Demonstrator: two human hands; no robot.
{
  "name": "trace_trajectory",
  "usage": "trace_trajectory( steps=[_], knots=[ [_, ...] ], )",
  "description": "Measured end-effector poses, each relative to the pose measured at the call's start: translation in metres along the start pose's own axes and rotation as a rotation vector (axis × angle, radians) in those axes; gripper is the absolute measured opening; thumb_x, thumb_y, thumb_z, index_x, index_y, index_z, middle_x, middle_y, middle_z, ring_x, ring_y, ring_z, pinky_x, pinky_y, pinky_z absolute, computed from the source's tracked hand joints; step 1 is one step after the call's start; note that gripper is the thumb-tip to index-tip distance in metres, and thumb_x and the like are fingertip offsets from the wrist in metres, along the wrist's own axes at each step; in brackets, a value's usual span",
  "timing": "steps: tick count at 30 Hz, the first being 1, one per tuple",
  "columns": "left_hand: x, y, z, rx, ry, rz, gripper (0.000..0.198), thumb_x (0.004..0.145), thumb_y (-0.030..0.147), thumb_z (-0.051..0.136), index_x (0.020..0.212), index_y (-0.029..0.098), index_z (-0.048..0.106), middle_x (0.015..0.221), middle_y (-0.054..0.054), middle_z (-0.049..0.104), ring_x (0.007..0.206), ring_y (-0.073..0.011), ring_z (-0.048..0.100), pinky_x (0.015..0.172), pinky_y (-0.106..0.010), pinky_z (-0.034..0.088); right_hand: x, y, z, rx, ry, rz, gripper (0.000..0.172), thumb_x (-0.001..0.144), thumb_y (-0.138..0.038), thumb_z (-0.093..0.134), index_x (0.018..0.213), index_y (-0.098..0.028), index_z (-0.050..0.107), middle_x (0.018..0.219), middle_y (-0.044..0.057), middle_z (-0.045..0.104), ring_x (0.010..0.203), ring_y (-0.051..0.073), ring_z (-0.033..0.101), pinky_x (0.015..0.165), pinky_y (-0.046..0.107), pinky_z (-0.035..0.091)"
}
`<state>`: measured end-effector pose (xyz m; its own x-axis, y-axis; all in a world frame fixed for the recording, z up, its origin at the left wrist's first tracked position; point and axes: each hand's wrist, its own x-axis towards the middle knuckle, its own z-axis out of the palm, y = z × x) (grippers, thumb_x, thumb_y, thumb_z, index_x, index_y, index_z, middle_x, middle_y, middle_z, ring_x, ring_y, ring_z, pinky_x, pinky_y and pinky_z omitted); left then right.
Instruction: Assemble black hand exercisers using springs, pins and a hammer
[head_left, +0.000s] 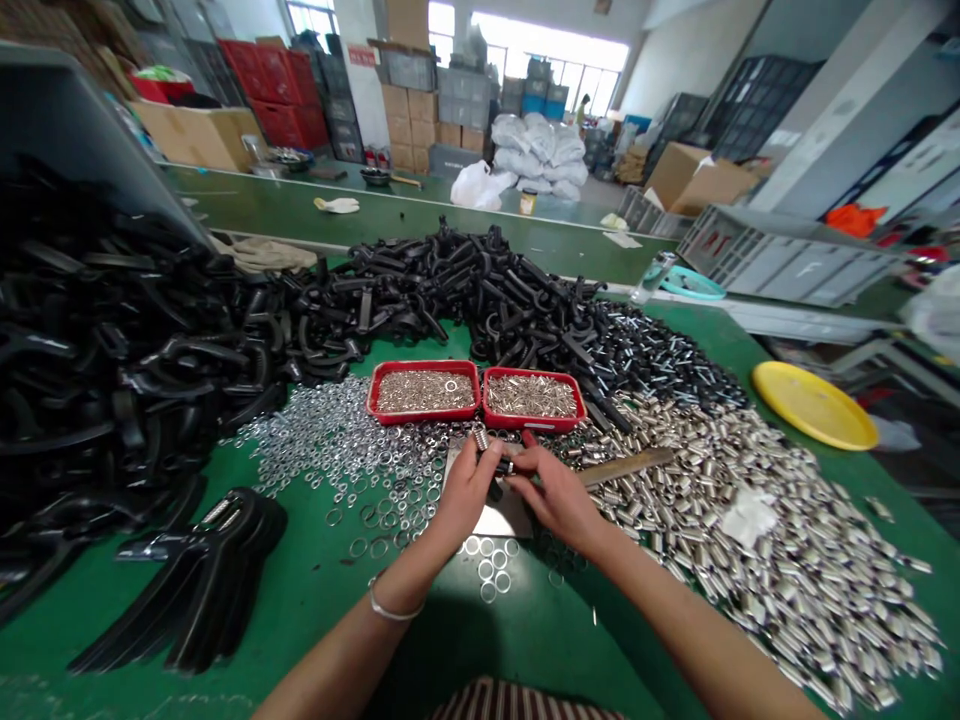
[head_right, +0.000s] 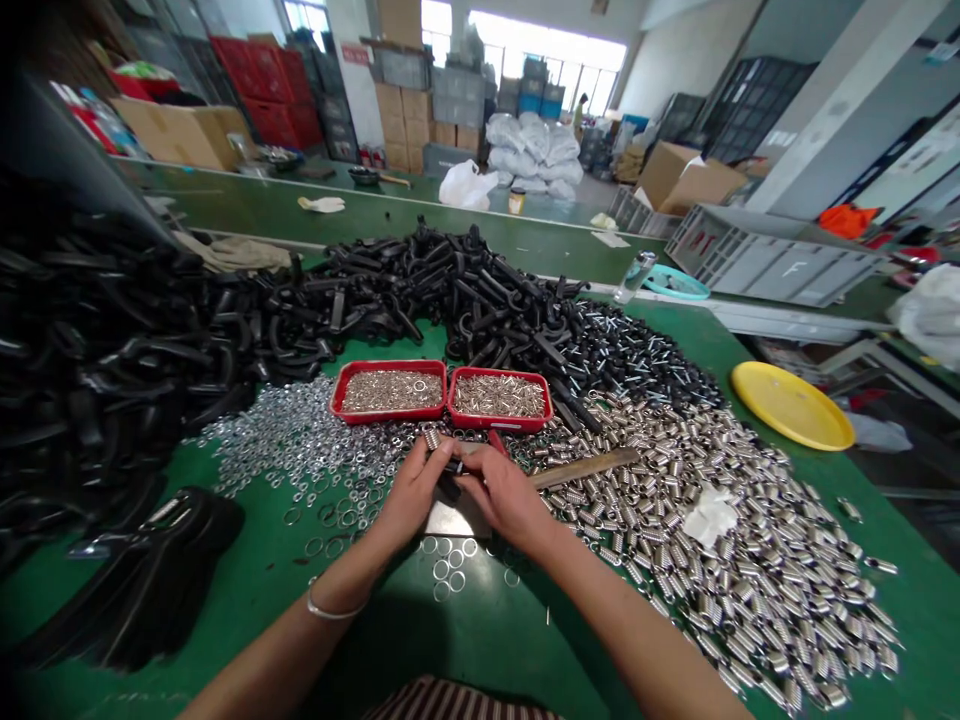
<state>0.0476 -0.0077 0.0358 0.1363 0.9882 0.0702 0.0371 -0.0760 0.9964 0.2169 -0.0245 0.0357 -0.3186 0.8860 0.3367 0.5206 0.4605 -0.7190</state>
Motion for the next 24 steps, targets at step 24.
trace_trajectory(
  steps=[24],
  knots=[
    [0.014, -0.006, -0.018, -0.616, 0.237, -0.362, 0.038, 0.073, 0.043, 0.079, 0.091, 0.014, 0.062, 0.085, -0.001, 0.064, 0.068, -0.0112, 0.058, 0.064, -0.024, 0.050, 0.007, 0.180, -0.222, -0.884, 0.314, 0.915, 0.028, 0.087, -0.020, 0.060, 0.109, -0.002, 0.060, 0.110, 0.028, 0.061, 0.101, 0.032, 0.062, 0.084, 0.040, 0.047]
  ],
)
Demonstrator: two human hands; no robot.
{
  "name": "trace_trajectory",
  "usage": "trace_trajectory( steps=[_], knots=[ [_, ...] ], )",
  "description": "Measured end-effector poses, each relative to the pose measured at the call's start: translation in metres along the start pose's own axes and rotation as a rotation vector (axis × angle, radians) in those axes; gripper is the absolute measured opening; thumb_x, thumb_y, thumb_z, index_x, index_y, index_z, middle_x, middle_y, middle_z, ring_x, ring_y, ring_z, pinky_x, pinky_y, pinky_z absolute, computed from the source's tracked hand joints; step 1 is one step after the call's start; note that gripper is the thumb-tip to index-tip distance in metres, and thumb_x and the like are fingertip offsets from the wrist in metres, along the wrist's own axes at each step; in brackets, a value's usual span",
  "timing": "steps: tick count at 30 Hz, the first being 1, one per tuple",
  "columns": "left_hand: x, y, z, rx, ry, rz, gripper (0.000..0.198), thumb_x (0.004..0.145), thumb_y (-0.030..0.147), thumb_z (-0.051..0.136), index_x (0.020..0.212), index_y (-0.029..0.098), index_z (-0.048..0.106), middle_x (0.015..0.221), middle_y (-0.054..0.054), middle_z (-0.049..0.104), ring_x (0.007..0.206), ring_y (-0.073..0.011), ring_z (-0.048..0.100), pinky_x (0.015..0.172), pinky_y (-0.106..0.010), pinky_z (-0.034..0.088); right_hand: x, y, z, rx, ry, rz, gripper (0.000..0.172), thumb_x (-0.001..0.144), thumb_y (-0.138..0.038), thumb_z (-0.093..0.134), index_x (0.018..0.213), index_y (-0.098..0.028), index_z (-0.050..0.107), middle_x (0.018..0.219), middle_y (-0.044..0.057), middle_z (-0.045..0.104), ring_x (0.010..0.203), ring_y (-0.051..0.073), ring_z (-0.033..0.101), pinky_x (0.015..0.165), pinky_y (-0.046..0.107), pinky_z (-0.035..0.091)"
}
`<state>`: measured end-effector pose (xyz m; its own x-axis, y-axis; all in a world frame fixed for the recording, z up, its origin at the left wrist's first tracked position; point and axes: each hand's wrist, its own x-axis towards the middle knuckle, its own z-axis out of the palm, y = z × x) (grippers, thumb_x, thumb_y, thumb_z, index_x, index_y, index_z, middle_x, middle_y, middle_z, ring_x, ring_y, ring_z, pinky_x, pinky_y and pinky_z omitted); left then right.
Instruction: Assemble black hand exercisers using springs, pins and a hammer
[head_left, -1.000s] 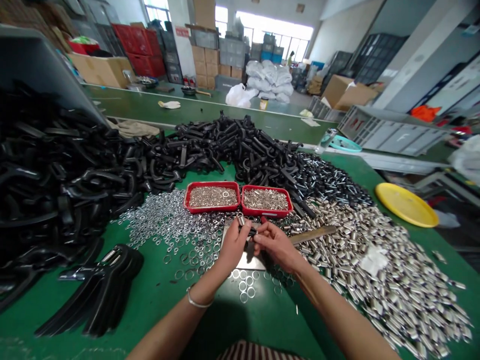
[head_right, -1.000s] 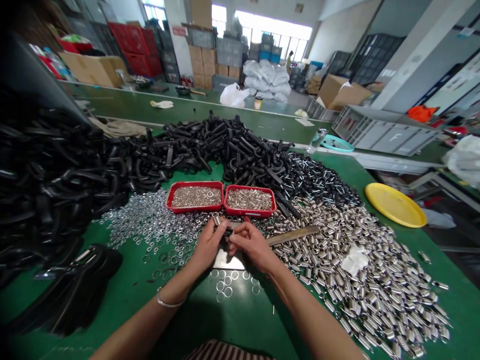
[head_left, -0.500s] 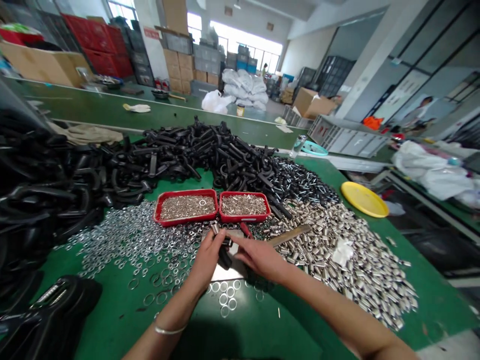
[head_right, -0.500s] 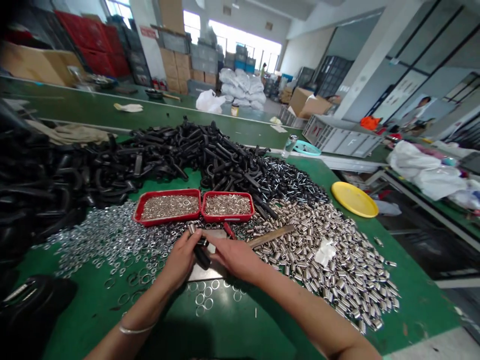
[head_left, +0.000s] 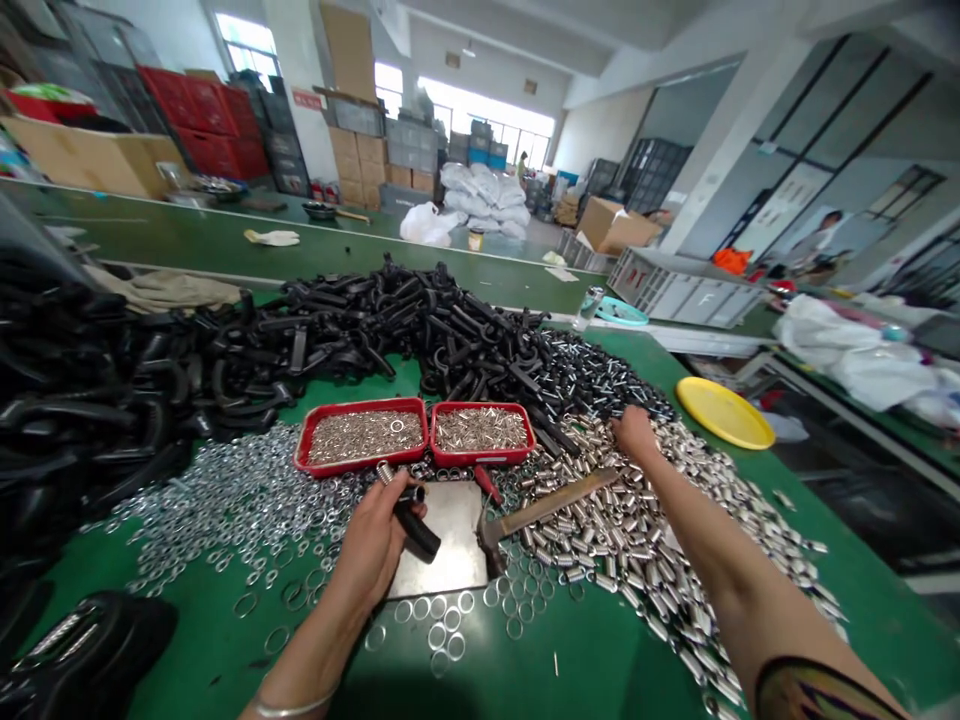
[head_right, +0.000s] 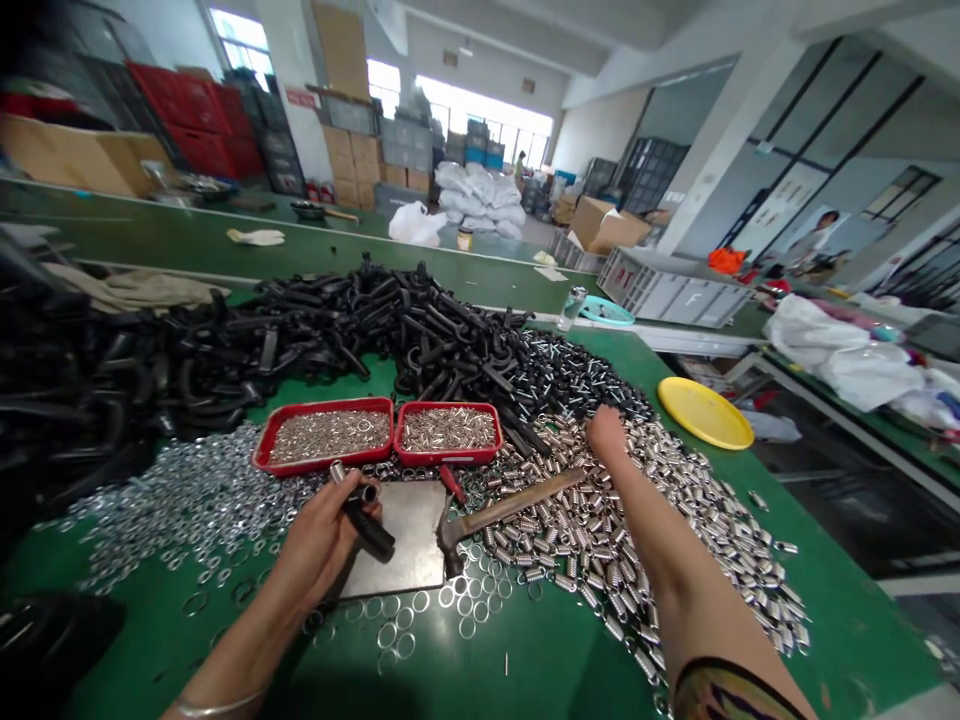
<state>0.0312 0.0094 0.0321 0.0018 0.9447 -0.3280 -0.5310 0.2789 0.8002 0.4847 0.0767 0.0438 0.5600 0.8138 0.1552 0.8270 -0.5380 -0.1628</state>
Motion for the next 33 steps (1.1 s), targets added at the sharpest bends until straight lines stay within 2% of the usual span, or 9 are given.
trace_trajectory(
  steps=[4, 8, 11, 14, 17, 22, 25, 29, 33],
  knots=[
    [0.004, 0.000, -0.004, -0.028, 0.011, 0.013, 0.038, 0.075, 0.044, 0.078, 0.090, 0.014, 0.060, 0.085, -0.001, 0.064, 0.068, -0.0107, 0.057, 0.065, -0.025, 0.051, -0.009, 0.005, -0.012, -0.010, -0.035, -0.060, 0.022, 0.090, -0.021, 0.056, 0.107, -0.007, 0.062, 0.107, 0.023, 0.063, 0.104, 0.031, 0.062, 0.087, 0.040, 0.046],
    [0.005, -0.002, 0.000, -0.067, 0.003, -0.013, 0.039, 0.074, 0.044, 0.079, 0.087, 0.014, 0.058, 0.080, -0.002, 0.062, 0.065, -0.0103, 0.056, 0.063, -0.026, 0.049, -0.069, -0.015, -0.024, 0.302, 0.152, -0.405, 0.026, 0.092, -0.032, 0.058, 0.110, -0.015, 0.063, 0.105, 0.015, 0.065, 0.097, 0.027, 0.062, 0.088, 0.041, 0.046],
    [0.001, -0.006, 0.007, -0.044, -0.036, -0.024, 0.040, 0.075, 0.046, 0.078, 0.089, 0.014, 0.059, 0.084, -0.002, 0.062, 0.065, -0.0098, 0.056, 0.064, -0.026, 0.050, -0.148, -0.063, -0.029, 0.688, -0.098, -0.498, 0.029, 0.090, -0.040, 0.063, 0.112, -0.022, 0.060, 0.098, 0.007, 0.068, 0.083, 0.022, 0.065, 0.076, 0.036, 0.051],
    [-0.006, -0.009, 0.012, -0.012, -0.098, -0.005, 0.040, 0.078, 0.048, 0.074, 0.093, 0.014, 0.060, 0.091, -0.004, 0.063, 0.069, -0.0104, 0.057, 0.067, -0.025, 0.049, -0.208, -0.117, -0.032, 0.863, -0.277, -0.624, 0.022, 0.092, -0.037, 0.064, 0.109, -0.024, 0.060, 0.100, 0.006, 0.067, 0.086, 0.021, 0.064, 0.079, 0.035, 0.051],
    [-0.011, -0.008, 0.010, 0.040, -0.130, 0.022, 0.040, 0.081, 0.052, 0.070, 0.093, 0.016, 0.059, 0.091, -0.004, 0.063, 0.072, -0.0119, 0.058, 0.068, -0.025, 0.049, -0.226, -0.151, -0.032, 0.909, -0.306, -0.744, 0.018, 0.092, -0.031, 0.064, 0.108, -0.024, 0.060, 0.100, 0.005, 0.065, 0.088, 0.021, 0.063, 0.080, 0.036, 0.051],
    [-0.013, -0.003, 0.005, 0.307, -0.154, 0.120, 0.041, 0.085, 0.058, 0.062, 0.091, 0.017, 0.062, 0.086, -0.003, 0.064, 0.072, -0.0147, 0.058, 0.070, -0.027, 0.048, -0.228, -0.162, -0.032, 0.881, -0.309, -0.989, 0.016, 0.093, -0.024, 0.060, 0.109, -0.024, 0.060, 0.108, 0.009, 0.064, 0.106, 0.026, 0.060, 0.096, 0.046, 0.047],
    [-0.015, -0.001, 0.007, 0.403, -0.201, 0.179, 0.038, 0.087, 0.056, 0.059, 0.094, 0.019, 0.064, 0.087, -0.003, 0.066, 0.078, -0.0172, 0.060, 0.073, -0.028, 0.049, -0.236, -0.165, -0.027, 1.020, -0.369, -0.809, 0.012, 0.092, -0.030, 0.062, 0.102, -0.024, 0.059, 0.101, 0.007, 0.065, 0.097, 0.024, 0.063, 0.090, 0.044, 0.050],
    [-0.015, 0.001, 0.009, 0.498, -0.208, 0.211, 0.035, 0.090, 0.053, 0.057, 0.096, 0.020, 0.061, 0.086, -0.003, 0.066, 0.076, -0.0171, 0.060, 0.072, -0.029, 0.049, -0.252, -0.174, -0.016, 1.349, -0.694, -0.391, 0.022, 0.092, -0.042, 0.063, 0.093, -0.024, 0.050, 0.071, -0.003, 0.062, 0.059, 0.016, 0.061, 0.060, 0.030, 0.051],
    [-0.013, 0.004, 0.007, 0.556, -0.175, 0.256, 0.033, 0.091, 0.051, 0.056, 0.095, 0.018, 0.060, 0.084, -0.002, 0.065, 0.074, -0.0166, 0.060, 0.071, -0.028, 0.048, -0.259, -0.181, -0.011, 1.449, -0.785, -0.296, 0.024, 0.095, -0.046, 0.057, 0.091, -0.024, 0.048, 0.064, -0.006, 0.057, 0.052, 0.013, 0.056, 0.056, 0.027, 0.048]
  ],
)
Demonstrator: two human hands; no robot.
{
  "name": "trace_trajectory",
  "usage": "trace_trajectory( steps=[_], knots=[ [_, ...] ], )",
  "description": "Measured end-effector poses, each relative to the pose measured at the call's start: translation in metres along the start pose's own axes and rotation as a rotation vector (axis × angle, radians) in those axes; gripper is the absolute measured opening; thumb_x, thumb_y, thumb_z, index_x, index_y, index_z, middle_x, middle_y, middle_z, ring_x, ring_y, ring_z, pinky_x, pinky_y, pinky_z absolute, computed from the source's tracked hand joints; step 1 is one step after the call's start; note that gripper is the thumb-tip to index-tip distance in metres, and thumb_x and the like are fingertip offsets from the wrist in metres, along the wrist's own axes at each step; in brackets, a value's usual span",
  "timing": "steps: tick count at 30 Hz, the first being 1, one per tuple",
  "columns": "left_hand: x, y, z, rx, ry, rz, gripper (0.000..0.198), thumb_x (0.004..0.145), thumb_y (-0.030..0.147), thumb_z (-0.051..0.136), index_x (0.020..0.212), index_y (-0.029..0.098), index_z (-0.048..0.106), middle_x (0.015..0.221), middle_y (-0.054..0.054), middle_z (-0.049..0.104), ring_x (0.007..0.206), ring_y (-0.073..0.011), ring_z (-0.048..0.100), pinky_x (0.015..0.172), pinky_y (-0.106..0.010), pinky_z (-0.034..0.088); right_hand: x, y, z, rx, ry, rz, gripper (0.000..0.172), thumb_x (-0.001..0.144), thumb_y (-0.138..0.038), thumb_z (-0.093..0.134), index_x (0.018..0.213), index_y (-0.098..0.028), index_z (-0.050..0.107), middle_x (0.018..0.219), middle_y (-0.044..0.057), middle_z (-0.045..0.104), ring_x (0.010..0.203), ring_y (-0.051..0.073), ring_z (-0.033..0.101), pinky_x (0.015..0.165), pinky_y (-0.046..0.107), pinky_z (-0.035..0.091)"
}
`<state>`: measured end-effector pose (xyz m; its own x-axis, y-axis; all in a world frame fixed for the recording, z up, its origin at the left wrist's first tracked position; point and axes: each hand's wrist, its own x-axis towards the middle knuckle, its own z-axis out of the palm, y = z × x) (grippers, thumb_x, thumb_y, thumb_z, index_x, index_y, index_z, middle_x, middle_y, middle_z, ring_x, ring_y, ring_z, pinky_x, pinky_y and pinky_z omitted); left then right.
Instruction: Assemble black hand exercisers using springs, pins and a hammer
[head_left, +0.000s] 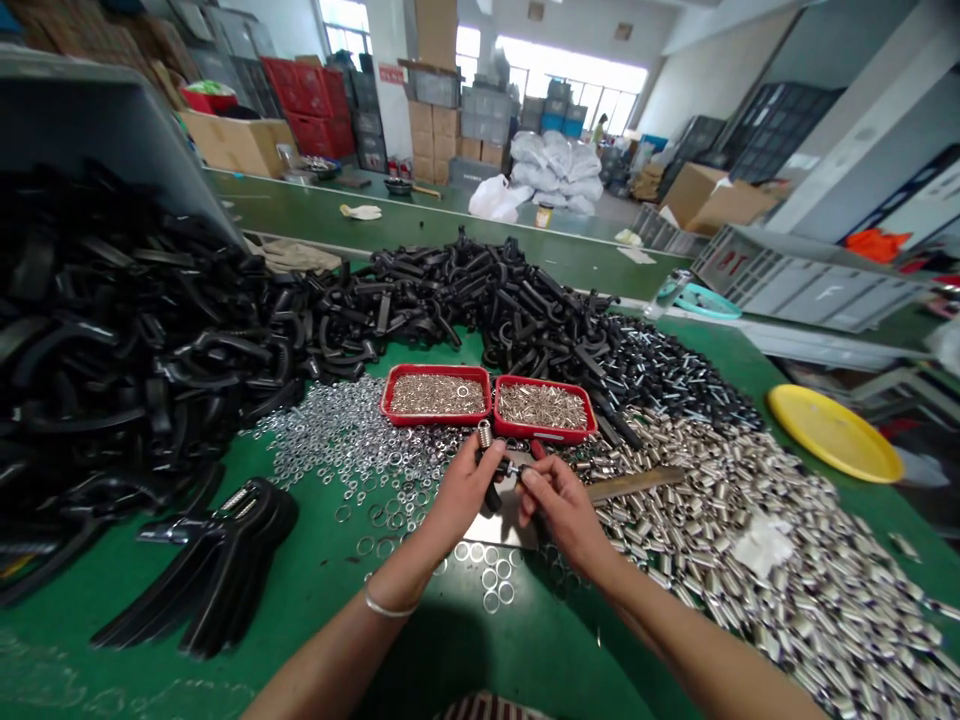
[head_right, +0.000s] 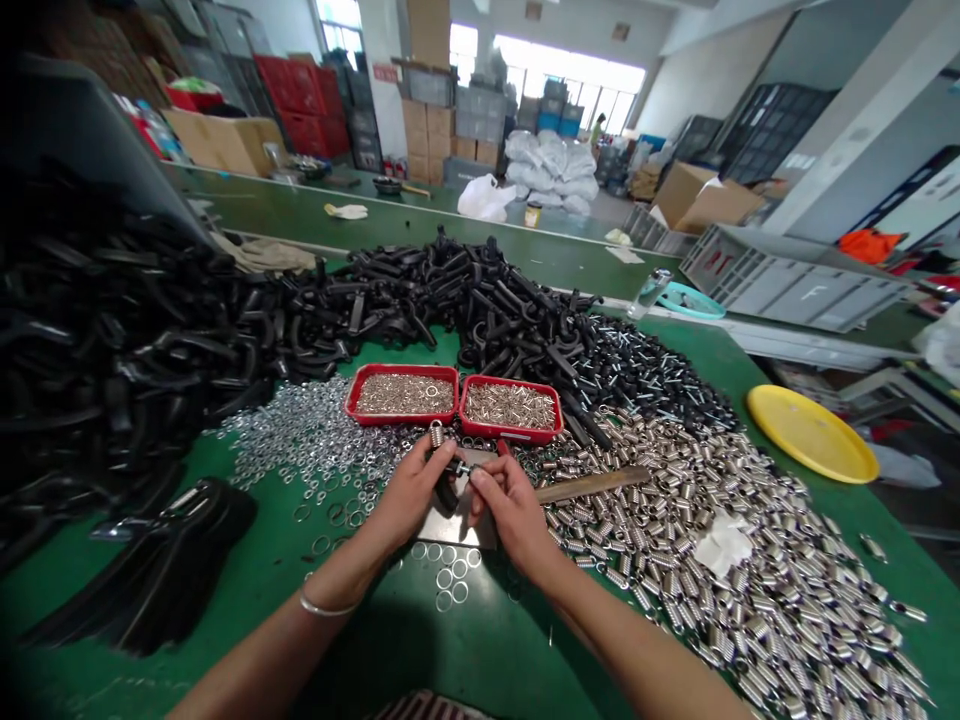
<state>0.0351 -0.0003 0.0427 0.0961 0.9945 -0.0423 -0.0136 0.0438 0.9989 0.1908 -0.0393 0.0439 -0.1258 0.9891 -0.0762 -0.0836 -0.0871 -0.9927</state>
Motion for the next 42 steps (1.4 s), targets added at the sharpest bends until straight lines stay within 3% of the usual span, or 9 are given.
trace_trajectory(
  steps=[3, 7, 13, 17, 22, 29, 34, 39, 42],
  knots=[
    [0.000, 0.003, -0.004, -0.027, -0.006, -0.014, 0.032, 0.091, 0.050, 0.055, 0.098, 0.019, 0.060, 0.085, -0.002, 0.065, 0.073, -0.0159, 0.059, 0.069, -0.027, 0.048, 0.005, -0.003, -0.005, -0.237, 0.018, -0.197, 0.018, 0.095, -0.041, 0.058, 0.095, -0.025, 0.052, 0.077, 0.000, 0.062, 0.069, 0.018, 0.062, 0.069, 0.034, 0.052],
    [-0.002, 0.009, -0.008, -0.045, -0.073, -0.054, 0.029, 0.090, 0.048, 0.056, 0.093, 0.019, 0.060, 0.082, 0.000, 0.064, 0.074, -0.0160, 0.059, 0.070, -0.027, 0.047, 0.017, -0.007, -0.017, -0.582, -0.182, -0.453, 0.018, 0.088, -0.037, 0.065, 0.101, -0.025, 0.060, 0.103, 0.010, 0.066, 0.100, 0.027, 0.061, 0.095, 0.048, 0.047],
    [0.002, 0.002, -0.008, 0.150, 0.023, 0.083, 0.023, 0.092, 0.043, 0.054, 0.089, 0.021, 0.058, 0.080, 0.001, 0.063, 0.073, -0.0163, 0.058, 0.069, -0.027, 0.043, 0.019, -0.002, 0.002, -0.079, -0.125, 0.036, 0.033, 0.097, -0.055, 0.046, 0.085, -0.024, 0.047, 0.063, -0.004, 0.052, 0.049, 0.013, 0.047, 0.048, 0.028, 0.045],
    [0.005, -0.002, -0.013, 0.299, 0.044, 0.206, 0.023, 0.095, 0.041, 0.049, 0.086, 0.021, 0.055, 0.077, 0.001, 0.061, 0.072, -0.0165, 0.056, 0.071, -0.028, 0.041, 0.014, -0.003, 0.010, 0.004, -0.179, 0.166, 0.040, 0.087, -0.059, 0.064, 0.079, -0.023, 0.049, 0.056, -0.006, 0.052, 0.042, 0.009, 0.041, 0.040, 0.021, 0.034],
    [0.005, -0.001, -0.018, 0.386, -0.058, 0.294, 0.021, 0.094, 0.040, 0.052, 0.086, 0.021, 0.056, 0.080, -0.001, 0.061, 0.075, -0.0173, 0.056, 0.073, -0.028, 0.040, 0.016, -0.006, 0.004, 0.150, -0.434, 0.468, 0.068, 0.092, -0.078, 0.023, 0.068, -0.022, 0.051, 0.043, -0.006, 0.044, 0.029, 0.007, 0.020, 0.031, 0.022, 0.020],
    [0.009, -0.004, -0.022, 0.331, -0.049, 0.226, 0.021, 0.095, 0.039, 0.050, 0.086, 0.020, 0.056, 0.079, 0.000, 0.060, 0.073, -0.0167, 0.055, 0.071, -0.028, 0.039, 0.014, -0.007, -0.003, -0.444, -0.117, -0.042, 0.045, 0.078, -0.066, 0.068, 0.085, -0.023, 0.063, 0.078, 0.004, 0.065, 0.064, 0.016, 0.057, 0.054, 0.025, 0.042],
    [0.006, -0.002, -0.021, 0.339, -0.150, 0.285, 0.023, 0.095, 0.041, 0.050, 0.093, 0.020, 0.059, 0.088, -0.002, 0.064, 0.081, -0.0180, 0.058, 0.077, -0.029, 0.042, 0.011, 0.002, -0.003, -0.227, -0.490, 0.238, 0.079, 0.094, -0.074, 0.004, 0.078, -0.020, 0.059, 0.050, -0.001, 0.052, 0.033, 0.011, 0.034, 0.038, 0.025, 0.033],
    [0.009, -0.008, -0.021, 0.348, -0.090, 0.235, 0.024, 0.097, 0.041, 0.047, 0.088, 0.019, 0.055, 0.080, 0.000, 0.061, 0.074, -0.0156, 0.055, 0.072, -0.027, 0.041, 0.014, -0.005, -0.004, -0.609, -0.232, 0.029, 0.058, 0.091, -0.071, 0.043, 0.104, -0.017, 0.061, 0.085, 0.009, 0.068, 0.063, 0.017, 0.060, 0.055, 0.028, 0.046],
    [0.007, -0.007, -0.022, 0.303, -0.129, 0.275, 0.024, 0.097, 0.041, 0.047, 0.092, 0.019, 0.056, 0.086, -0.001, 0.062, 0.080, -0.0161, 0.057, 0.076, -0.027, 0.043, 0.013, -0.008, -0.002, -0.649, -0.308, 0.033, 0.066, 0.098, -0.068, 0.022, 0.092, -0.017, 0.065, 0.071, 0.007, 0.066, 0.057, 0.017, 0.058, 0.054, 0.029, 0.047]
  ],
)
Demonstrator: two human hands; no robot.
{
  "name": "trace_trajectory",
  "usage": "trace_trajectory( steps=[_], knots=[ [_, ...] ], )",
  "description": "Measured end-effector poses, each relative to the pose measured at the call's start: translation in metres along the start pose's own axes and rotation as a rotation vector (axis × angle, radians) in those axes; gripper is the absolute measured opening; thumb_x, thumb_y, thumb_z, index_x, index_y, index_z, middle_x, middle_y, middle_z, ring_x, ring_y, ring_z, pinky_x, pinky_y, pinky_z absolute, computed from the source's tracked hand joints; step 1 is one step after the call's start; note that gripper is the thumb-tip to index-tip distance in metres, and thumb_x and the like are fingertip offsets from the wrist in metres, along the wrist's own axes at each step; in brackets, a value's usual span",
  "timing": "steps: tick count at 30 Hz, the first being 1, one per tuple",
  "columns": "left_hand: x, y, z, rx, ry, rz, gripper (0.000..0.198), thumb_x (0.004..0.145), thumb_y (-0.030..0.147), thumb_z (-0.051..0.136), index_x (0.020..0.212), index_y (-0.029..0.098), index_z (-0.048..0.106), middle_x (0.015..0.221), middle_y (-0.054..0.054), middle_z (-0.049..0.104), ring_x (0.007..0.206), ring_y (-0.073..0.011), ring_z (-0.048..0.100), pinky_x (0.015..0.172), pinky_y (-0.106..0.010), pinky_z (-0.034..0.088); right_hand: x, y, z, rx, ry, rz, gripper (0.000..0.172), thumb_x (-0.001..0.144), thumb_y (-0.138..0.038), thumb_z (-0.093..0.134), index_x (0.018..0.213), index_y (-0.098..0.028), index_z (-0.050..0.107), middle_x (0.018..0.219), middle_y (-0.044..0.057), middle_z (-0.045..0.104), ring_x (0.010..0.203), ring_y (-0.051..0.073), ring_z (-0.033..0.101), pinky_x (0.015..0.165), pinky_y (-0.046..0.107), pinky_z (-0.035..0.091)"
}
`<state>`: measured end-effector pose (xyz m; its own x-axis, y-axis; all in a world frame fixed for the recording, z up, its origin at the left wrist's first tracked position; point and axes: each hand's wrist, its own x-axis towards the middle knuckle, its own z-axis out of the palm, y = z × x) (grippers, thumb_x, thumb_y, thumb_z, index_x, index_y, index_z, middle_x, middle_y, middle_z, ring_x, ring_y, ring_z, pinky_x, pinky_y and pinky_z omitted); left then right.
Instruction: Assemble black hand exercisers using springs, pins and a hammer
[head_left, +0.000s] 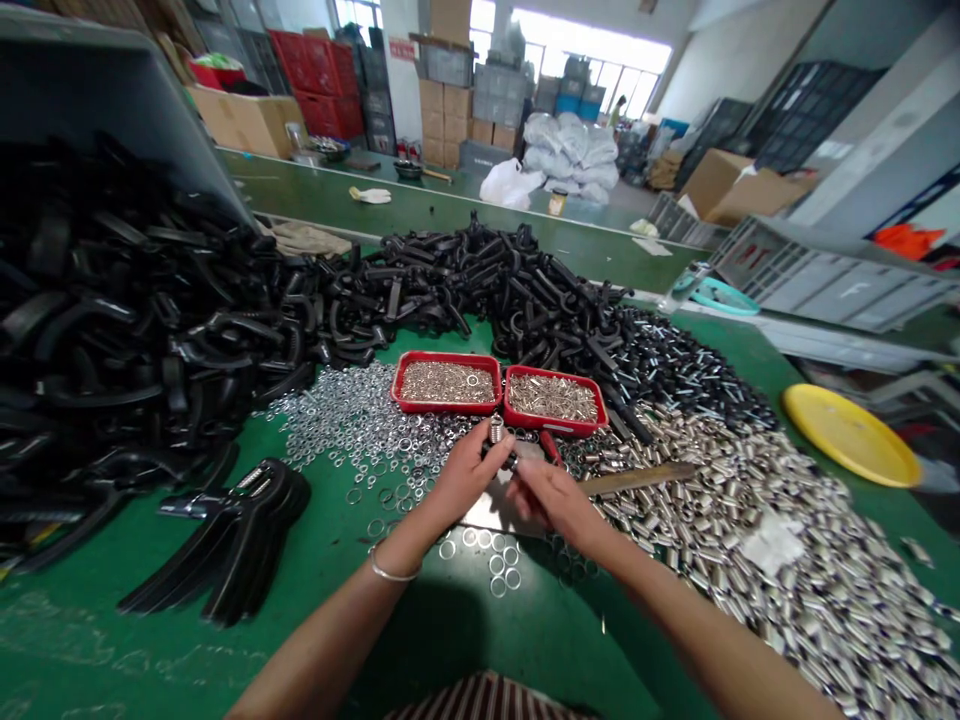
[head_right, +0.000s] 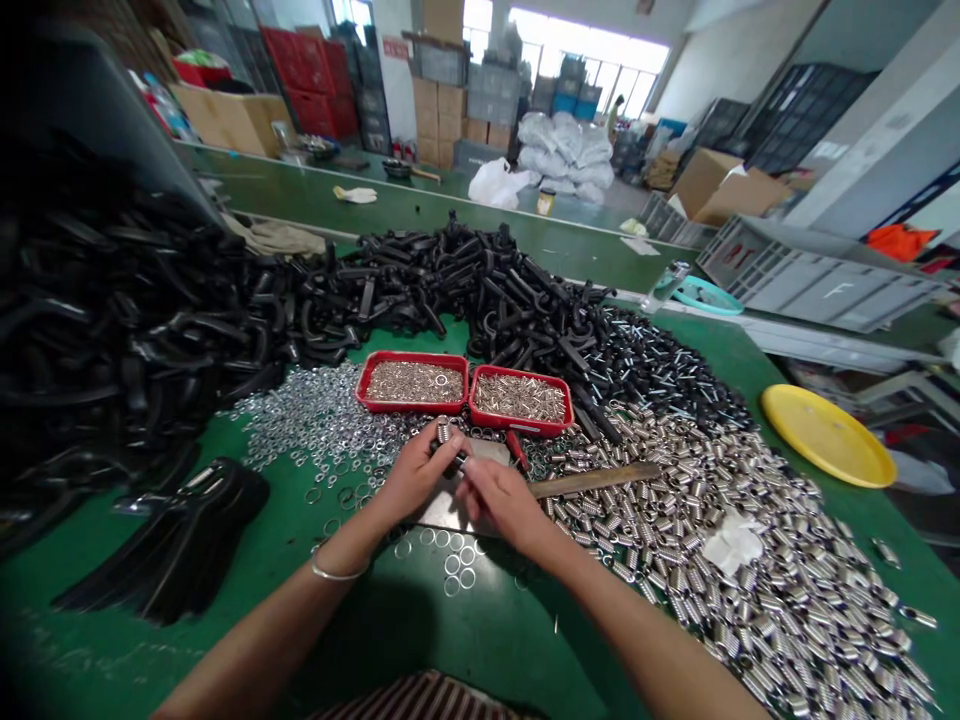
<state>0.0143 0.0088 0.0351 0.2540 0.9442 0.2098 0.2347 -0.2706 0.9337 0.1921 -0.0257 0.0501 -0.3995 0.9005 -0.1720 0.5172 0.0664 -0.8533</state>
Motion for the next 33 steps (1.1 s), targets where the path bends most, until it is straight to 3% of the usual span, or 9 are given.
trace_trajectory(
  steps=[3, 6, 8, 12, 17, 22, 25, 27, 33],
  knots=[
    [-0.001, 0.002, 0.000, 0.025, -0.035, 0.016, 0.024, 0.096, 0.042, 0.049, 0.090, 0.020, 0.057, 0.086, -0.001, 0.063, 0.079, -0.0165, 0.057, 0.076, -0.028, 0.043, -0.001, -0.001, -0.001, 0.032, -0.168, 0.032, 0.082, 0.099, -0.063, -0.001, 0.083, -0.017, 0.065, 0.060, 0.005, 0.064, 0.044, 0.014, 0.051, 0.045, 0.026, 0.042],
    [-0.002, 0.002, 0.003, 0.031, 0.007, -0.032, 0.025, 0.097, 0.042, 0.048, 0.087, 0.020, 0.054, 0.081, 0.000, 0.060, 0.076, -0.0162, 0.055, 0.073, -0.028, 0.042, -0.002, -0.003, -0.003, -0.151, 0.144, -0.062, 0.058, 0.093, -0.067, 0.042, 0.093, -0.016, 0.067, 0.080, 0.008, 0.071, 0.064, 0.016, 0.062, 0.051, 0.024, 0.045],
    [-0.002, 0.002, 0.004, 0.003, 0.030, -0.038, 0.025, 0.097, 0.042, 0.045, 0.089, 0.020, 0.054, 0.082, -0.001, 0.060, 0.077, -0.0163, 0.055, 0.074, -0.028, 0.042, -0.004, -0.004, -0.003, -0.191, 0.284, -0.119, 0.057, 0.089, -0.067, 0.049, 0.088, -0.014, 0.069, 0.075, 0.006, 0.071, 0.065, 0.016, 0.062, 0.045, 0.022, 0.043],
    [-0.004, 0.003, 0.005, 0.050, -0.009, 0.006, 0.025, 0.096, 0.042, 0.047, 0.090, 0.020, 0.056, 0.084, -0.002, 0.060, 0.079, -0.0172, 0.055, 0.077, -0.029, 0.042, -0.007, -0.005, 0.000, 0.012, -0.012, -0.037, 0.081, 0.101, -0.059, 0.005, 0.074, -0.015, 0.068, 0.049, 0.000, 0.060, 0.035, 0.012, 0.045, 0.033, 0.022, 0.034],
    [-0.003, 0.005, 0.004, 0.045, 0.017, -0.026, 0.025, 0.098, 0.042, 0.045, 0.090, 0.020, 0.055, 0.086, -0.003, 0.061, 0.081, -0.0182, 0.056, 0.079, -0.031, 0.043, -0.007, -0.001, 0.001, 0.096, 0.150, -0.002, 0.045, 0.091, -0.062, 0.054, 0.096, -0.019, 0.064, 0.074, 0.004, 0.067, 0.057, 0.015, 0.058, 0.053, 0.025, 0.044],
    [-0.002, 0.002, 0.004, 0.040, -0.021, 0.011, 0.024, 0.097, 0.042, 0.048, 0.090, 0.020, 0.057, 0.086, -0.002, 0.062, 0.081, -0.0175, 0.057, 0.080, -0.030, 0.044, -0.003, 0.000, 0.002, 0.260, -0.151, 0.067, 0.072, 0.099, -0.064, 0.007, 0.084, -0.019, 0.061, 0.054, 0.000, 0.055, 0.038, 0.013, 0.044, 0.043, 0.028, 0.040],
    [-0.001, -0.004, 0.009, -0.001, 0.039, -0.079, 0.025, 0.097, 0.041, 0.046, 0.091, 0.020, 0.056, 0.085, -0.002, 0.062, 0.080, -0.0177, 0.057, 0.079, -0.031, 0.044, 0.001, 0.001, 0.002, 0.112, 0.157, -0.085, 0.045, 0.092, -0.062, 0.051, 0.102, -0.020, 0.059, 0.085, 0.007, 0.066, 0.070, 0.019, 0.062, 0.064, 0.034, 0.051],
    [-0.001, -0.006, 0.014, -0.053, 0.080, -0.139, 0.024, 0.098, 0.040, 0.043, 0.092, 0.020, 0.055, 0.086, -0.003, 0.062, 0.082, -0.0182, 0.058, 0.079, -0.031, 0.045, 0.002, 0.003, 0.004, 0.066, 0.318, -0.185, 0.041, 0.084, -0.055, 0.067, 0.105, -0.021, 0.057, 0.100, 0.010, 0.065, 0.091, 0.023, 0.062, 0.076, 0.037, 0.052],
    [-0.004, -0.001, 0.021, 0.113, 0.126, 0.083, 0.017, 0.097, 0.034, 0.046, 0.094, 0.020, 0.054, 0.099, -0.008, 0.059, 0.099, -0.0217, 0.055, 0.095, -0.037, 0.043, -0.001, 0.007, 0.003, 0.646, -0.038, 0.116, 0.038, 0.095, -0.059, 0.048, 0.086, -0.023, 0.046, 0.069, -0.002, 0.053, 0.049, 0.011, 0.044, 0.044, 0.024, 0.039]
  ],
)
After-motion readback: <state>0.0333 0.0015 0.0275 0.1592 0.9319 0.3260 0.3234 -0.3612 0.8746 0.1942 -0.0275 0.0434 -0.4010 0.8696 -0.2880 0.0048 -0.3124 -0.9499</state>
